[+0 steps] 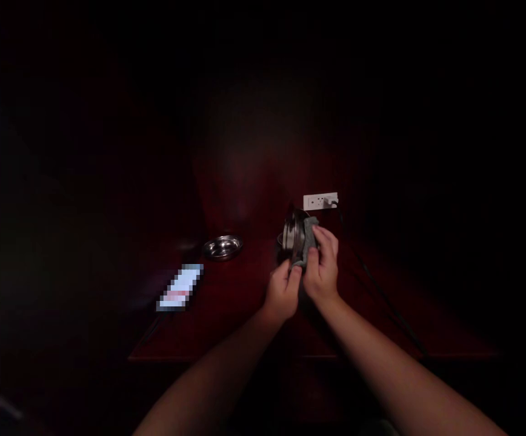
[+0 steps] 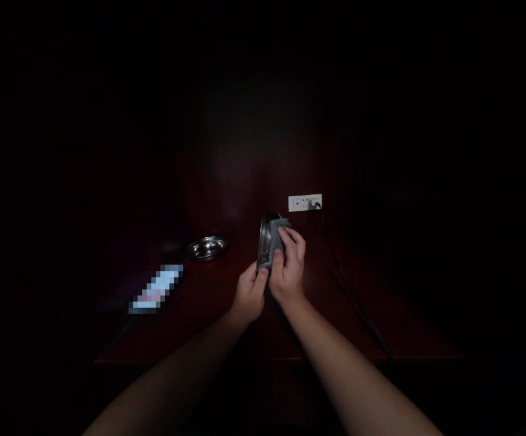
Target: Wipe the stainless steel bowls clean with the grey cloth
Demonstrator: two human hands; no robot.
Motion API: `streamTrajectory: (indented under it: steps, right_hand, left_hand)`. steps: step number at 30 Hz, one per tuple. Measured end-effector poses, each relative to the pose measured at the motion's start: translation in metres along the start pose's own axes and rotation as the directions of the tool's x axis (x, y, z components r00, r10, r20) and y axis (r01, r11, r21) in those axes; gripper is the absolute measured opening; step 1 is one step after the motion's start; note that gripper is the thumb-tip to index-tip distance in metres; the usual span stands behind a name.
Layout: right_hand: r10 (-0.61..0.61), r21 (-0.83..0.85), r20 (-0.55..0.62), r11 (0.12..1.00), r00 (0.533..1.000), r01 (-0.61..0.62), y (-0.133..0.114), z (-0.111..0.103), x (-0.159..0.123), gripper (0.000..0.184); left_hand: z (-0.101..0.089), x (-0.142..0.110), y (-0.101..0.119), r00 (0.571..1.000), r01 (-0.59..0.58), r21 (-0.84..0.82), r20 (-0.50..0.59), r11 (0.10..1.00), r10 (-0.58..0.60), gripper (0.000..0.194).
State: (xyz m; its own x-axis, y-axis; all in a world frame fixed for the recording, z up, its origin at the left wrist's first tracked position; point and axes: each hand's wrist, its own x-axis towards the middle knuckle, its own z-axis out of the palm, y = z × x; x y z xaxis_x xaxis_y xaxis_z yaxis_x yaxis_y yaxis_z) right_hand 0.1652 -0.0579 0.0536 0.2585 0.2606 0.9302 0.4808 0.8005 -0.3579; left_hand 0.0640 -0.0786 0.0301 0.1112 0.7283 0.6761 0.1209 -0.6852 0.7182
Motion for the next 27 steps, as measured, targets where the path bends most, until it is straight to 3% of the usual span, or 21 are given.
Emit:
streamTrajectory:
  steps: [3,6,10,13,17,22,25,27]
  right_hand:
    - [-0.102,-0.024,0.072,0.994,0.992,0.104,0.014,0.005,0.020,0.044]
    - [-0.164,-0.024,0.090,0.986,0.982,0.167,0.027,0.012,0.037,0.048]
    - [-0.123,0.028,0.113,0.992,0.986,0.120,0.042,0.020,0.037,0.050]
    - [-0.096,0.064,0.118,0.994,0.988,0.089,0.052,0.021,0.024,0.050]
    - [0.000,0.122,0.095,0.992,0.995,-0.012,0.059,0.016,0.015,0.049]
    - [0.204,0.252,0.047,0.945,0.978,-0.209,0.059,0.014,0.015,0.046]
    - [0.381,0.339,0.038,0.865,0.924,-0.371,0.064,0.017,0.013,0.043]
    - [0.528,0.368,0.027,0.785,0.849,-0.499,0.069,0.019,0.011,0.043]
  left_hand:
    - [-0.004,0.027,-0.001,0.997,-0.030,-0.081,0.074,0.996,0.036,0.034]
    - [-0.010,0.043,-0.012,0.992,-0.078,-0.026,0.099,0.997,0.080,0.042]
    - [-0.013,0.047,-0.034,0.995,-0.097,0.105,0.043,0.990,0.093,0.047]
    - [-0.016,0.042,-0.044,0.995,-0.078,0.159,0.067,0.984,0.068,0.043]
    - [-0.022,0.040,-0.044,0.992,-0.051,0.130,0.123,0.990,0.035,0.037]
    - [-0.027,0.039,-0.043,0.993,-0.031,0.125,0.119,0.992,0.016,0.047]
    - [-0.028,0.037,-0.046,0.990,-0.059,0.083,0.130,0.995,0.048,0.054]
    - [-0.028,0.036,-0.048,0.986,-0.075,0.039,0.155,0.996,0.068,0.060]
